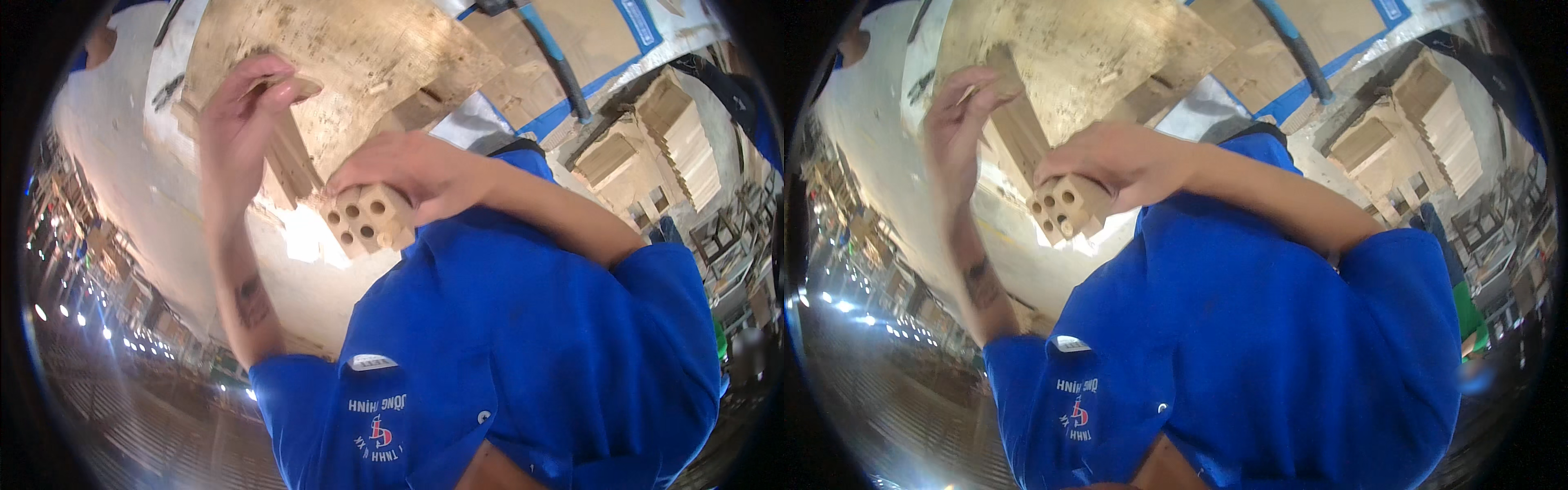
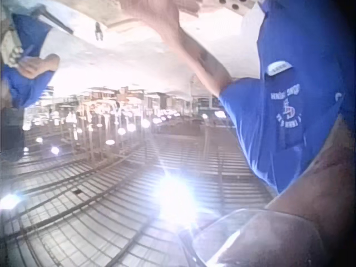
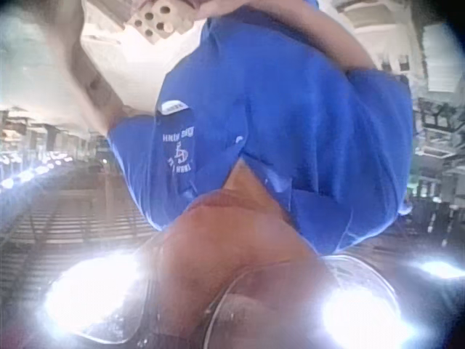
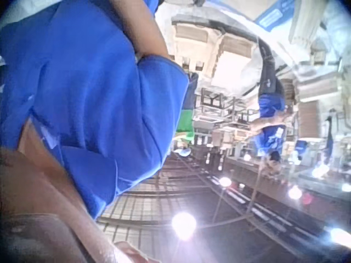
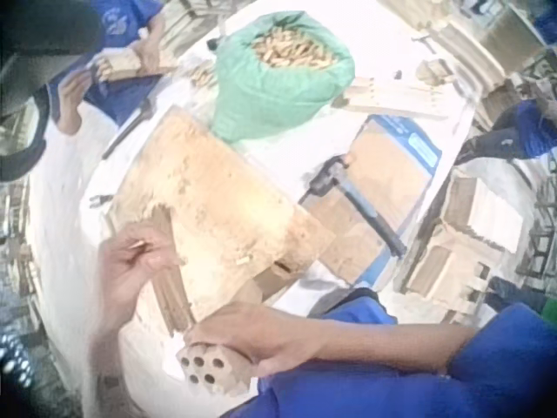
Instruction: The person assembles small wooden dowels into a perforated wooden block using a hammer. They repeatedly insert dowels, tap them flush, and occasionally remove them to reinsert. The work occurs at a table in a workshop with other workers visible in the background.
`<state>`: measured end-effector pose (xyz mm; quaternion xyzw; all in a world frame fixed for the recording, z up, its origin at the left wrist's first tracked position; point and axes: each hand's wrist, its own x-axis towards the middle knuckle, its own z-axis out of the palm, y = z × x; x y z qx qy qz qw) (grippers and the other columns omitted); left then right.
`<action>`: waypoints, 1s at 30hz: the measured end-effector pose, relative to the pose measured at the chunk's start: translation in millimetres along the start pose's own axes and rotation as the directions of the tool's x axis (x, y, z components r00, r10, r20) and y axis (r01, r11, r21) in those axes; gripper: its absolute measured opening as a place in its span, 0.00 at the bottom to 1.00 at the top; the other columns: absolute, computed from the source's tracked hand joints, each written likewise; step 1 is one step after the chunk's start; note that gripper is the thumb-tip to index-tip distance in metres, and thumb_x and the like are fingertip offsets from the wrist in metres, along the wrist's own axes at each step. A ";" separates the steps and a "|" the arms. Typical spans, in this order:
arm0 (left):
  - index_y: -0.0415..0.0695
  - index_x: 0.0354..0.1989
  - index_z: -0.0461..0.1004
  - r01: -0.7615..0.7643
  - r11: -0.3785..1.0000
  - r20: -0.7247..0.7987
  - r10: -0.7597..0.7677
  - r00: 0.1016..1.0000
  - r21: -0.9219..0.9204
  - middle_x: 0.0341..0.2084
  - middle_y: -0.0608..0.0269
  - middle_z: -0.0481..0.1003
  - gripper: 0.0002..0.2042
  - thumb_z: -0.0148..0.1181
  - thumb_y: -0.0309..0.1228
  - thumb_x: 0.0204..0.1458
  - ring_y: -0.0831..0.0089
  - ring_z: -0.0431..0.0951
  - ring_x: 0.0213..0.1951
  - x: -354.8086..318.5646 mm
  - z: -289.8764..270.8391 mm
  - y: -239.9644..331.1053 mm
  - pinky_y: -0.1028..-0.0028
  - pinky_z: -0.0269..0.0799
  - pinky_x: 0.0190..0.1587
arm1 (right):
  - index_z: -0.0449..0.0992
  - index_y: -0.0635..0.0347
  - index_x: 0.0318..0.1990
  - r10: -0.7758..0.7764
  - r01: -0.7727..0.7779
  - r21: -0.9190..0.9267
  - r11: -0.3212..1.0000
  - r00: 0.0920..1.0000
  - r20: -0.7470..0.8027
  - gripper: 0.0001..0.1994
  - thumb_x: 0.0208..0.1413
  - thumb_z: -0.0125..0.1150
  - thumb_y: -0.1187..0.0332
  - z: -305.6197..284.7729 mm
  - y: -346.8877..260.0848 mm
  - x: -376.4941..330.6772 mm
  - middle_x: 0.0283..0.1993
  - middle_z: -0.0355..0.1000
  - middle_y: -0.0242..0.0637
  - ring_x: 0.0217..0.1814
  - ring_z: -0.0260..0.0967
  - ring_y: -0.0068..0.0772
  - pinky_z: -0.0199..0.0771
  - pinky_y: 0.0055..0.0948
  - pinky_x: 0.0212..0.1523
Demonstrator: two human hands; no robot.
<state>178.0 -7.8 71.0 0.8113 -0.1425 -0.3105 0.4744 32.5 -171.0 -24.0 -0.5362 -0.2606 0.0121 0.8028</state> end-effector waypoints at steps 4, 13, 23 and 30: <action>0.34 0.56 0.70 0.070 0.965 -0.015 -0.076 0.997 -0.252 0.37 0.61 0.72 0.14 0.52 0.30 0.69 0.70 0.76 0.43 -82.1 -19.7 43.2 0.71 0.74 0.48 | 0.72 0.61 0.56 0.111 -0.108 -0.064 0.992 0.993 0.050 0.32 0.40 0.67 0.61 1.7 -11.7 9.1 0.46 0.76 0.50 0.49 0.73 0.57 0.72 0.45 0.49; 0.46 0.51 0.79 0.043 0.899 0.034 -0.064 0.997 0.435 0.35 0.57 0.78 0.14 0.62 0.20 0.57 0.66 0.79 0.36 -111.5 43.8 97.4 0.70 0.75 0.40 | 0.76 0.54 0.51 0.309 -0.284 -0.247 0.927 0.948 0.071 0.26 0.44 0.77 0.59 11.5 -13.5 9.6 0.43 0.79 0.41 0.48 0.77 0.50 0.77 0.44 0.45; 0.43 0.46 0.80 -0.155 0.737 0.236 -0.007 0.972 0.657 0.33 0.56 0.80 0.14 0.66 0.19 0.51 0.66 0.83 0.33 -92.4 41.0 96.5 0.72 0.78 0.34 | 0.73 0.49 0.52 0.238 -0.218 -0.190 0.957 0.967 0.092 0.24 0.48 0.74 0.57 5.2 -12.3 3.2 0.41 0.78 0.40 0.46 0.76 0.51 0.75 0.46 0.43; 0.41 0.46 0.79 -0.194 0.690 0.340 -0.081 0.937 0.697 0.37 0.55 0.82 0.14 0.65 0.16 0.51 0.64 0.84 0.38 -83.4 43.4 111.8 0.70 0.79 0.37 | 0.72 0.49 0.50 0.170 -0.157 -0.175 0.972 0.983 0.063 0.22 0.51 0.72 0.55 3.2 -7.6 -1.8 0.39 0.76 0.43 0.44 0.75 0.54 0.72 0.48 0.40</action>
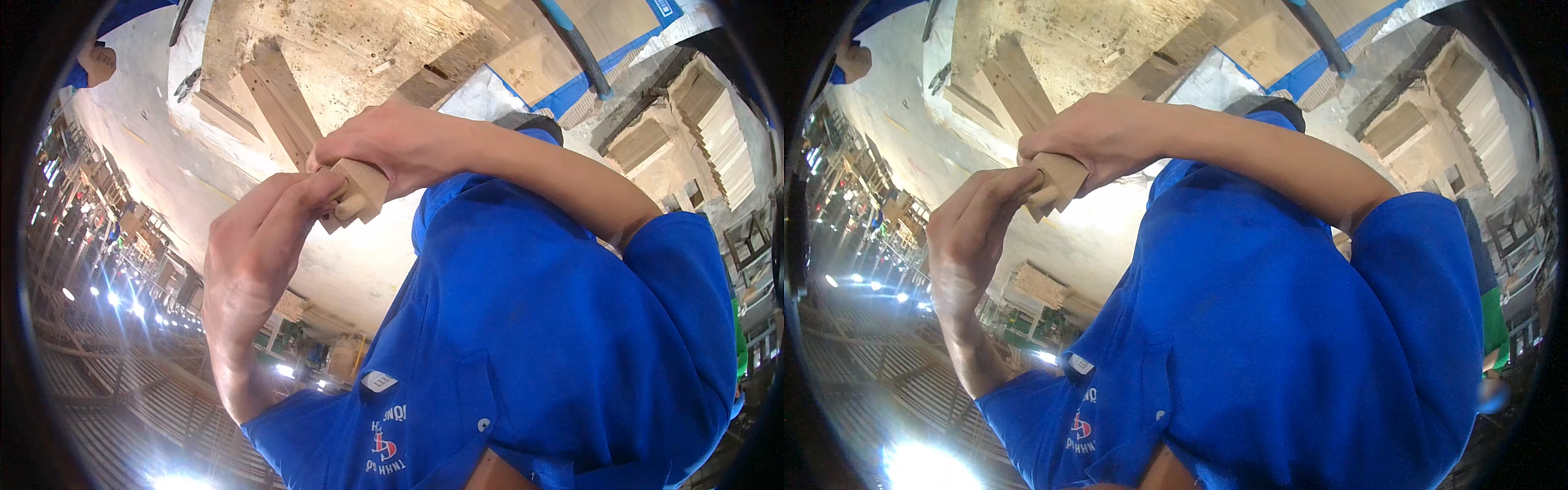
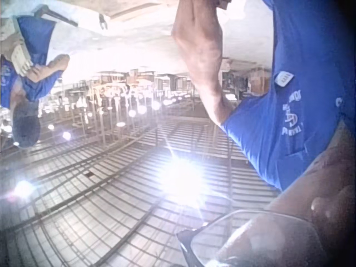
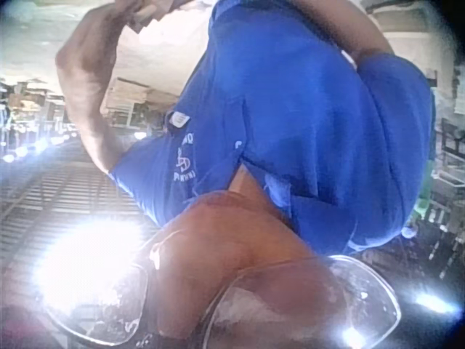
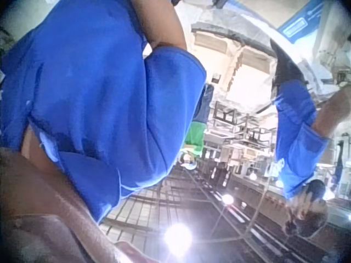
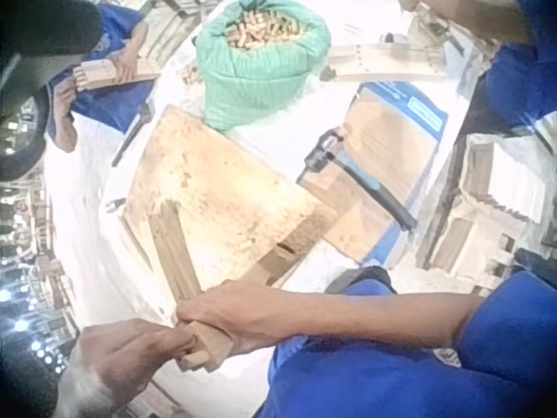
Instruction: The person assembles small wooden dowels into a perforated wooden block using a hammer. They repeatedly insert dowels, tap them flush, and occasionally remove them to reinsert. The work occurs at a table in a workshop with other workers visible in the background.
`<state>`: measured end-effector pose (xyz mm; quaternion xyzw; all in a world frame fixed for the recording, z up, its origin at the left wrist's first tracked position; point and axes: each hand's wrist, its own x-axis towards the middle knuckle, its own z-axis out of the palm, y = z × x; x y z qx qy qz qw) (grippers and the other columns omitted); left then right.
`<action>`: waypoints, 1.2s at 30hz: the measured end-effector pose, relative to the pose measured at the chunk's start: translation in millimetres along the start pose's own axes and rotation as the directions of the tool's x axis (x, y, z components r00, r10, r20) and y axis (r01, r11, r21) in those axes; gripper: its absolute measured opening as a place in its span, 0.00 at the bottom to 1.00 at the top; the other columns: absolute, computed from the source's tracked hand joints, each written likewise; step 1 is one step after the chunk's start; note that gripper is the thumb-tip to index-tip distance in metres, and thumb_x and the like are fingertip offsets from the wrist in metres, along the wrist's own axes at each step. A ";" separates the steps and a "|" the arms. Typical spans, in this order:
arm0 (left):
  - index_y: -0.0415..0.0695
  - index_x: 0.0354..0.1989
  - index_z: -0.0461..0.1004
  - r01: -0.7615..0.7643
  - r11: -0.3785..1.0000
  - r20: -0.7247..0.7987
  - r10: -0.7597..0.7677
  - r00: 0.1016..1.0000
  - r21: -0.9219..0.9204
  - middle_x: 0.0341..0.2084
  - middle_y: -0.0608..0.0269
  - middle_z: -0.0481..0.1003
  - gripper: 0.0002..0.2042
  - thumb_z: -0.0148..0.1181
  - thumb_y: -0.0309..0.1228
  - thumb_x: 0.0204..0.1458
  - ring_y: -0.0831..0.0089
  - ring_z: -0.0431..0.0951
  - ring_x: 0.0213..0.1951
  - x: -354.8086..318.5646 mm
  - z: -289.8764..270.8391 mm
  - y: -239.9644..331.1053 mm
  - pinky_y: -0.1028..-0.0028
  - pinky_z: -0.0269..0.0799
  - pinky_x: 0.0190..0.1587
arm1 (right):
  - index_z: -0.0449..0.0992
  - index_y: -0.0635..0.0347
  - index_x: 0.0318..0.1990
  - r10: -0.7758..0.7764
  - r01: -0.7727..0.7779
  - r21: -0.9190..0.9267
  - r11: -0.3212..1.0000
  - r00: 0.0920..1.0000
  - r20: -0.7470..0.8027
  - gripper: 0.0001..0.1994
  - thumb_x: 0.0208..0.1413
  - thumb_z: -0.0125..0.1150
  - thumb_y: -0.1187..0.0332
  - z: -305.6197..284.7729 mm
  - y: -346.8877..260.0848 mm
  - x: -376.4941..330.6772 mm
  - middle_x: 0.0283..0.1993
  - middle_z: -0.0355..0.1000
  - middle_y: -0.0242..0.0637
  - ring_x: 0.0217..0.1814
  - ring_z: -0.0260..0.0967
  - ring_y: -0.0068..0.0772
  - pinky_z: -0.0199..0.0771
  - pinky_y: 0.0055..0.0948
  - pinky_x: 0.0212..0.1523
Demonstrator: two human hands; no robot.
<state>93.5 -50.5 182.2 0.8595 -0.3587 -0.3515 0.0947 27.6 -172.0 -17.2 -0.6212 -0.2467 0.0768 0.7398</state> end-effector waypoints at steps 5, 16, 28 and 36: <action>0.37 0.48 0.77 -0.161 0.983 -0.012 0.163 0.987 0.093 0.33 0.54 0.78 0.20 0.67 0.15 0.43 0.62 0.81 0.33 0.7 1.0 -5.2 0.68 0.76 0.31 | 0.71 0.50 0.49 -0.001 0.001 0.022 1.000 1.000 0.001 0.21 0.52 0.71 0.55 0.3 -3.3 1.7 0.38 0.76 0.44 0.43 0.75 0.55 0.72 0.49 0.39; 0.35 0.47 0.76 -0.233 0.946 0.093 0.218 0.972 0.226 0.29 0.56 0.75 0.20 0.67 0.15 0.41 0.62 0.77 0.29 -3.5 -8.5 -7.4 0.66 0.73 0.29 | 0.74 0.53 0.48 -0.025 0.025 0.008 1.000 0.999 0.034 0.22 0.49 0.74 0.56 12.5 -0.7 6.6 0.38 0.76 0.42 0.43 0.75 0.53 0.73 0.47 0.41; 0.36 0.48 0.77 -0.268 0.923 0.116 0.245 0.963 0.276 0.28 0.59 0.75 0.20 0.65 0.21 0.43 0.65 0.77 0.28 -10.7 -9.5 -13.0 0.67 0.73 0.29 | 0.73 0.53 0.49 -0.025 0.024 0.006 1.000 0.996 0.081 0.20 0.51 0.73 0.59 16.7 -0.4 10.2 0.39 0.77 0.42 0.43 0.75 0.53 0.74 0.46 0.41; 0.37 0.48 0.77 -0.277 0.904 0.114 0.254 0.961 0.325 0.29 0.58 0.77 0.20 0.65 0.21 0.43 0.64 0.78 0.29 0.0 -11.4 -8.4 0.67 0.74 0.29 | 0.69 0.52 0.49 0.008 -0.007 -0.007 1.000 0.994 0.107 0.21 0.50 0.71 0.61 2.9 -4.0 12.6 0.38 0.77 0.45 0.44 0.77 0.55 0.75 0.50 0.42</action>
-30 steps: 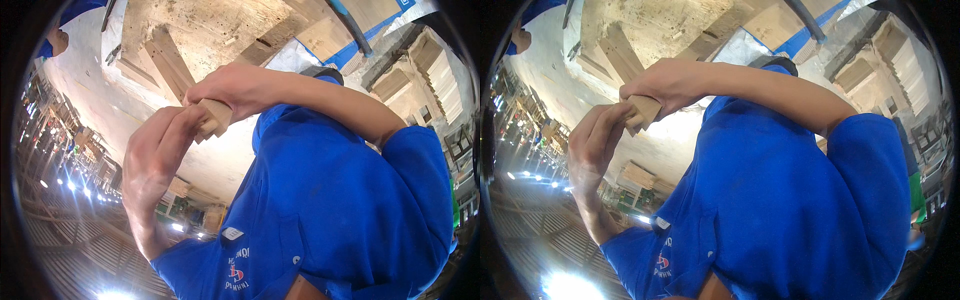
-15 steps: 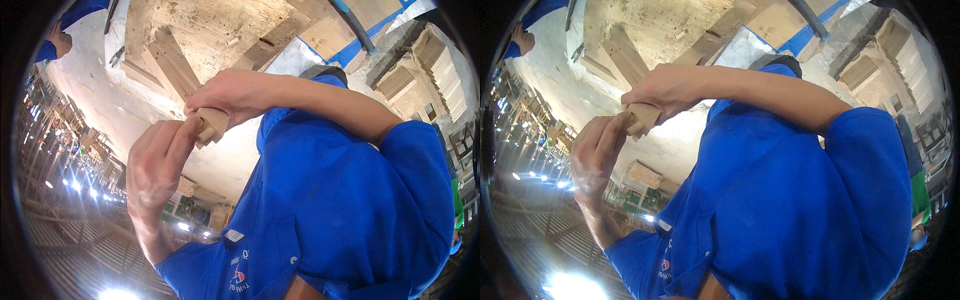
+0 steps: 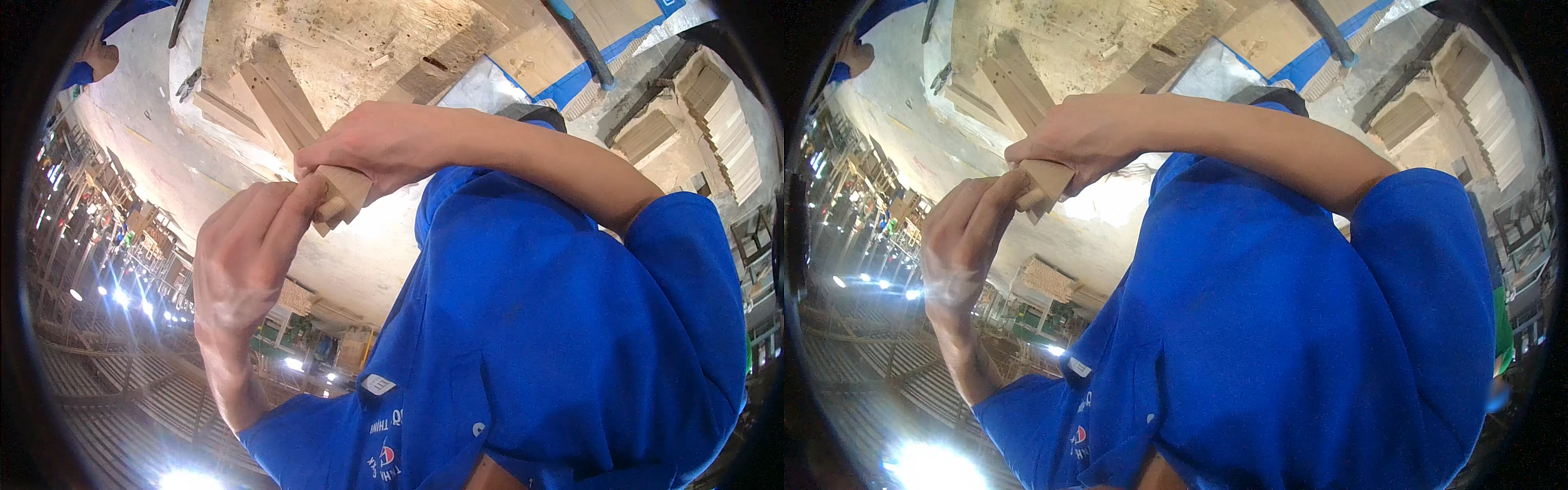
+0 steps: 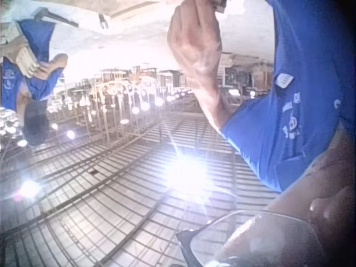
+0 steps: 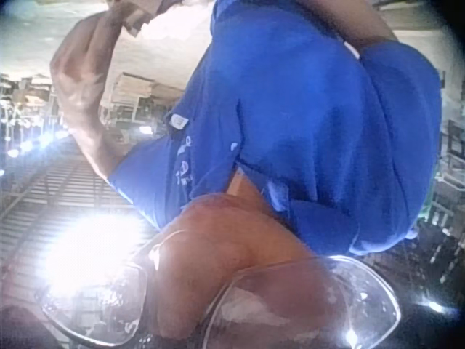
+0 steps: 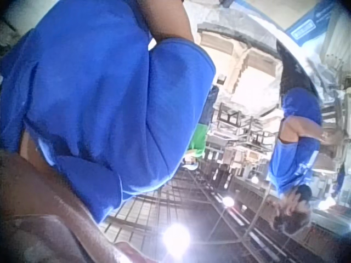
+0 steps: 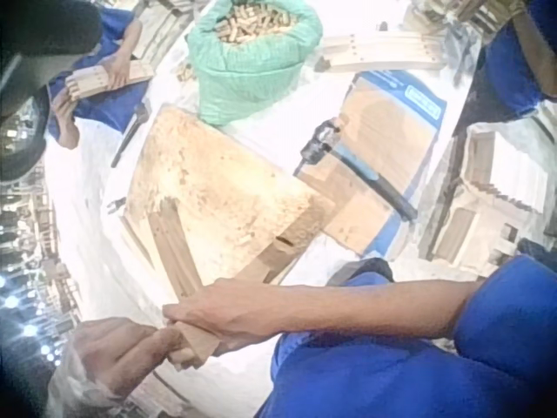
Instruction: The person assembles small wooden dowels into a perforated wooden block using a hammer. They repeatedly insert dowels, tap them flush, and occasionally remove them to reinsert. The work occurs at a table in a workshop with other workers visible in the background.
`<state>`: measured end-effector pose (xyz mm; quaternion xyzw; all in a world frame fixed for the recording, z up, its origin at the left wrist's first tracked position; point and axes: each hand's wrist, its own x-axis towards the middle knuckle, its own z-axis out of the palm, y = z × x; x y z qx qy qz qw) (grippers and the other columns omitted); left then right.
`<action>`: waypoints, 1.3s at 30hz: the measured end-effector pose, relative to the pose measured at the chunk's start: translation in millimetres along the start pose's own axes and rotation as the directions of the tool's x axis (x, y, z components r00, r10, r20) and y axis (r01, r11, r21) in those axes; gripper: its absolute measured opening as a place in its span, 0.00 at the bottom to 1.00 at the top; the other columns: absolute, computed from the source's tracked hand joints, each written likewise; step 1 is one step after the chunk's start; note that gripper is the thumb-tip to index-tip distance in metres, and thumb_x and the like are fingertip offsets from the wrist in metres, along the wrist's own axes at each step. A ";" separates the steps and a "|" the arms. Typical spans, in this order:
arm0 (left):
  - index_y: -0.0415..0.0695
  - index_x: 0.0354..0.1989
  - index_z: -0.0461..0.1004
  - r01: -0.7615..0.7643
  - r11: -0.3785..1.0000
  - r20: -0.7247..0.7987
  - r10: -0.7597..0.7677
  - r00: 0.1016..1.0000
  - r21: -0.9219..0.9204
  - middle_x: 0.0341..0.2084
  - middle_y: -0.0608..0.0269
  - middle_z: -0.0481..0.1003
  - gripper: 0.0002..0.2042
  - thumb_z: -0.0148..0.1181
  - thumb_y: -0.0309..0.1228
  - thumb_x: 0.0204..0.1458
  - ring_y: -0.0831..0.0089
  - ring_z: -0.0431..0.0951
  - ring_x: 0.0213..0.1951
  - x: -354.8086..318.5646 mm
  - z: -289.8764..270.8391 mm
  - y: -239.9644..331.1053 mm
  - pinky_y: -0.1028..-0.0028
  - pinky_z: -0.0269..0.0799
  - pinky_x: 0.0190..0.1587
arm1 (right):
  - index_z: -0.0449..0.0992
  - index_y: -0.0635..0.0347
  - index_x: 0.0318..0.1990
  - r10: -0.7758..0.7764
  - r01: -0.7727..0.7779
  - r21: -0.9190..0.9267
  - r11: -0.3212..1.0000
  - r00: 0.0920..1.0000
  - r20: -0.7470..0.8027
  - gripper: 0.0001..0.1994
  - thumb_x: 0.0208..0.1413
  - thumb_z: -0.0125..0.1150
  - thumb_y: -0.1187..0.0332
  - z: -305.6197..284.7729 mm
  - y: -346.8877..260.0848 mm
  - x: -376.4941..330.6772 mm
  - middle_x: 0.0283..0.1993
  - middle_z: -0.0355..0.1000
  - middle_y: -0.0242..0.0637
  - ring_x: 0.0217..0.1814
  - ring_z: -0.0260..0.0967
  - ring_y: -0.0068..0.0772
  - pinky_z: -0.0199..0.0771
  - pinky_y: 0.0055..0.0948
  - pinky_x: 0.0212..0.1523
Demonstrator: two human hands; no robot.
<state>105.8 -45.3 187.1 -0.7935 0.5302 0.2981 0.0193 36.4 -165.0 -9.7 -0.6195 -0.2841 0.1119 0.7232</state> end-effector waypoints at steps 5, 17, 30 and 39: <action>0.39 0.47 0.78 0.077 0.987 -0.018 -0.080 0.997 -0.142 0.28 0.58 0.77 0.20 0.68 0.18 0.42 0.64 0.79 0.29 0.4 3.7 0.6 0.67 0.73 0.28 | 0.70 0.52 0.46 0.024 -0.024 -0.001 1.000 1.000 0.005 0.20 0.51 0.71 0.58 -2.4 -2.7 -1.8 0.37 0.77 0.43 0.42 0.76 0.54 0.74 0.49 0.40; 0.39 0.44 0.78 0.119 0.942 -0.026 -0.134 0.991 -0.313 0.30 0.58 0.78 0.16 0.68 0.16 0.43 0.64 0.80 0.30 -14.5 14.6 -10.2 0.69 0.74 0.31 | 0.71 0.53 0.45 0.056 -0.055 -0.015 0.998 0.997 0.055 0.19 0.52 0.71 0.57 4.4 -5.9 5.1 0.36 0.76 0.44 0.41 0.75 0.55 0.73 0.48 0.38; 0.42 0.45 0.80 0.146 0.941 -0.123 -0.191 0.974 -0.305 0.32 0.59 0.79 0.15 0.68 0.18 0.47 0.63 0.82 0.34 -38.5 32.7 -8.3 0.67 0.76 0.36 | 0.71 0.48 0.51 0.152 -0.130 -0.162 0.978 0.980 0.132 0.22 0.50 0.72 0.60 12.6 -14.9 11.3 0.40 0.80 0.41 0.44 0.79 0.48 0.77 0.43 0.44; 0.43 0.48 0.80 0.174 0.860 -0.266 -0.331 0.905 -0.480 0.37 0.58 0.79 0.17 0.67 0.17 0.48 0.61 0.81 0.40 -54.4 46.3 0.9 0.67 0.76 0.42 | 0.71 0.48 0.57 0.152 -0.147 -0.048 0.988 0.980 0.127 0.29 0.47 0.76 0.58 18.6 -10.0 12.9 0.46 0.80 0.39 0.48 0.78 0.49 0.78 0.41 0.49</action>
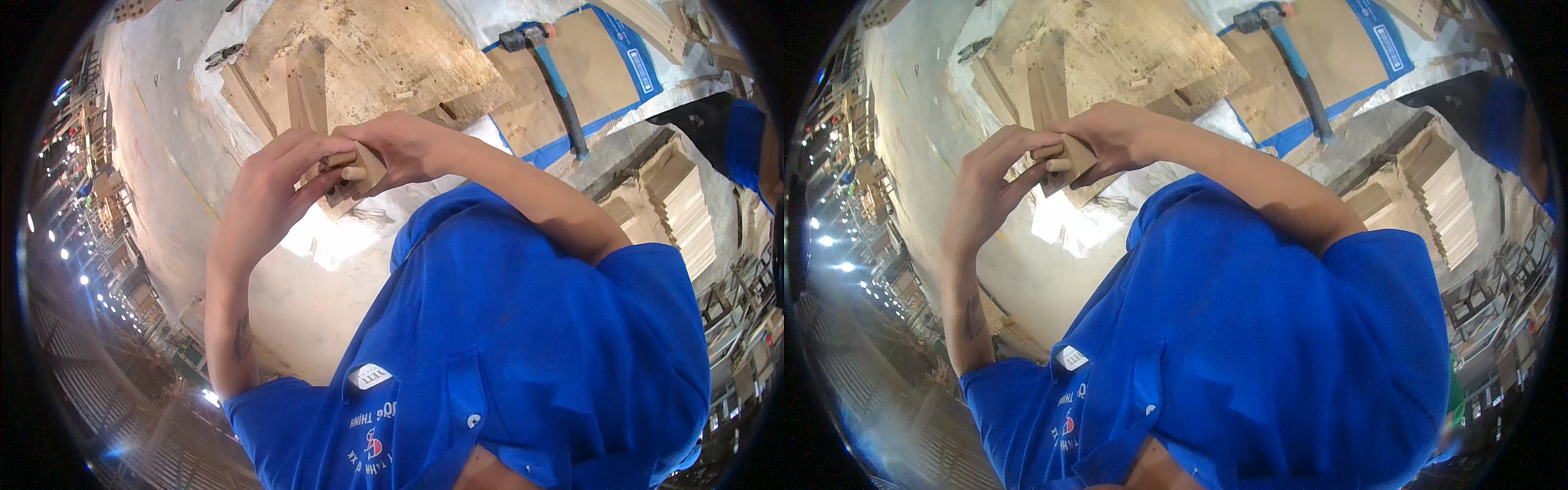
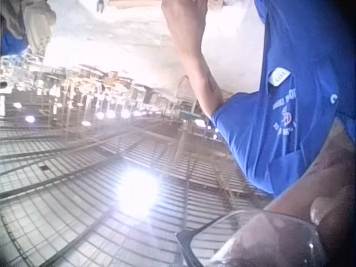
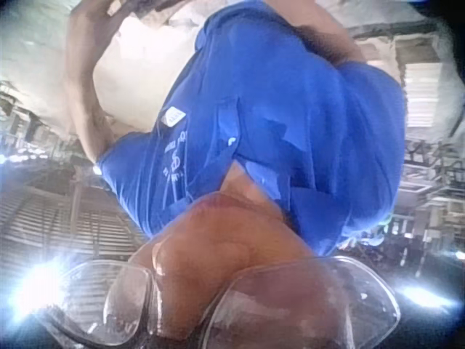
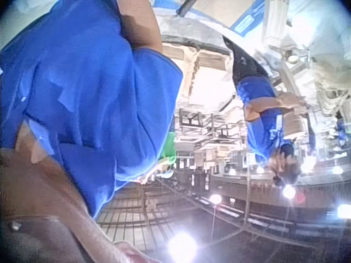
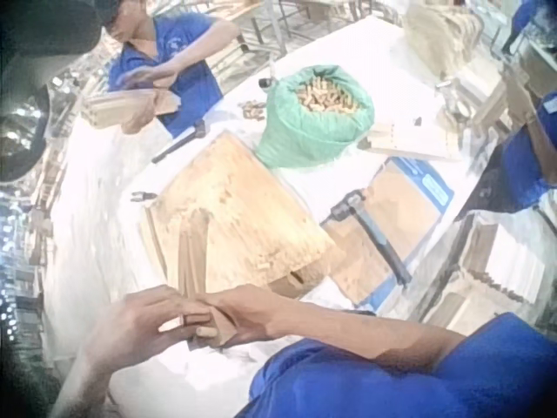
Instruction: The person assembles small wooden dowels into a perforated wooden block using a hammer. They repeatedly insert dowels, tap them flush, and occasionally remove them to reinsert. The work occurs at a table in a workshop with other workers visible in the background.
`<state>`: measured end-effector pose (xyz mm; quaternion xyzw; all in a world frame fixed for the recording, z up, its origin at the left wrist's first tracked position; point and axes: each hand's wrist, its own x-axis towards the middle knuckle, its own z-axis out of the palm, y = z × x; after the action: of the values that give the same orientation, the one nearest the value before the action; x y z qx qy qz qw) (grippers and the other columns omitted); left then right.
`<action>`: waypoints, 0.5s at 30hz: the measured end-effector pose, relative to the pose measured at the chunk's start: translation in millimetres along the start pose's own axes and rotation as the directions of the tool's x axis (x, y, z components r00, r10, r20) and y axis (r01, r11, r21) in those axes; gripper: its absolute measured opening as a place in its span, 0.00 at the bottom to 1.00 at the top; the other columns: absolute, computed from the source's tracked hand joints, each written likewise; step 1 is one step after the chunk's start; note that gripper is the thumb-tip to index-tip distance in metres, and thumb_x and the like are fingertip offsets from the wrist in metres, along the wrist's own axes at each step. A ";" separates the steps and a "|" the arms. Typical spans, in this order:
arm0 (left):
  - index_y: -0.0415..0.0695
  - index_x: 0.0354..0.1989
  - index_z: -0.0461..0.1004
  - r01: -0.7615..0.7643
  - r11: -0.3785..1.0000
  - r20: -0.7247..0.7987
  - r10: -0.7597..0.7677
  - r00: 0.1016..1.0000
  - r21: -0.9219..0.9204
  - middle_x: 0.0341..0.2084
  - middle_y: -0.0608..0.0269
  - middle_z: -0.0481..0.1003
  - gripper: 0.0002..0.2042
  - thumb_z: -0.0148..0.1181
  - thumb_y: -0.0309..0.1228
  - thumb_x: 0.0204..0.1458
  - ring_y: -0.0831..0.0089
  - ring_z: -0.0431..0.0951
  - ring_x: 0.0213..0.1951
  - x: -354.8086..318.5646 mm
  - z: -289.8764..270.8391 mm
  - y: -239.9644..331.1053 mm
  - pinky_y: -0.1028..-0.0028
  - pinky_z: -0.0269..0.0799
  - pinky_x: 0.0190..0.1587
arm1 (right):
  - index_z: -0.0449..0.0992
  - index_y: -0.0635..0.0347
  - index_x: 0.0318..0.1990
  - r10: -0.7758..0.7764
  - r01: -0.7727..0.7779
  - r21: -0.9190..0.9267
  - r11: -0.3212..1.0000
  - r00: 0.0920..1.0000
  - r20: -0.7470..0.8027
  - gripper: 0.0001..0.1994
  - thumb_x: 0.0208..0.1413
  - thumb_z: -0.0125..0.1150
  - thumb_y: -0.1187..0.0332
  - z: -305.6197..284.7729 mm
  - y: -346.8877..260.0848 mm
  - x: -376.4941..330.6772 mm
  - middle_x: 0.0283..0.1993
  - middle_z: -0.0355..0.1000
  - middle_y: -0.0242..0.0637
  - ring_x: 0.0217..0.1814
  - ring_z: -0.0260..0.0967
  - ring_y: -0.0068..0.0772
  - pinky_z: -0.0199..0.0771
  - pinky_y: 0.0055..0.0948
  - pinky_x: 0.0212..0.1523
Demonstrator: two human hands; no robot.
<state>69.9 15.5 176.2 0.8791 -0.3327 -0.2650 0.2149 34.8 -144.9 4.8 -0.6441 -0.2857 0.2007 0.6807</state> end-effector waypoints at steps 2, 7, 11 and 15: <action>0.43 0.48 0.80 0.034 0.999 -0.010 -0.034 0.999 -0.017 0.37 0.59 0.79 0.16 0.66 0.17 0.50 0.61 0.81 0.40 -5.2 1.7 -0.3 0.67 0.76 0.42 | 0.71 0.48 0.57 0.013 -0.011 -0.101 0.995 1.000 0.022 0.29 0.47 0.77 0.57 -2.7 -4.5 0.3 0.46 0.80 0.39 0.48 0.77 0.49 0.78 0.41 0.49; 0.44 0.47 0.80 0.001 0.999 -0.007 -0.001 1.000 0.035 0.36 0.59 0.79 0.14 0.64 0.18 0.52 0.61 0.81 0.38 -6.8 1.2 3.2 0.67 0.76 0.40 | 0.71 0.51 0.54 0.141 -0.146 0.330 0.933 0.989 0.041 0.27 0.47 0.77 0.58 5.3 3.8 2.3 0.45 0.79 0.38 0.48 0.77 0.48 0.77 0.42 0.48; 0.45 0.45 0.81 -0.020 0.999 -0.085 0.016 0.996 -0.043 0.34 0.59 0.78 0.13 0.65 0.19 0.51 0.62 0.80 0.35 -7.4 11.2 -9.1 0.67 0.76 0.37 | 0.71 0.53 0.52 0.159 -0.184 0.632 0.753 0.982 0.097 0.26 0.48 0.77 0.61 1.3 -7.2 -1.9 0.45 0.79 0.38 0.49 0.77 0.46 0.77 0.40 0.48; 0.44 0.44 0.82 -0.026 0.997 -0.115 0.018 0.993 -0.067 0.34 0.60 0.78 0.13 0.66 0.18 0.50 0.63 0.80 0.34 -0.6 14.0 -12.6 0.67 0.75 0.36 | 0.71 0.54 0.52 -0.061 0.061 -0.006 0.998 0.998 -0.004 0.26 0.48 0.77 0.63 -7.4 -5.8 -6.9 0.45 0.78 0.38 0.49 0.77 0.44 0.76 0.38 0.49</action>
<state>66.9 21.7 158.6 0.8814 -0.3202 -0.2230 0.2663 33.8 -155.6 9.5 -0.6376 -0.3045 0.1779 0.6849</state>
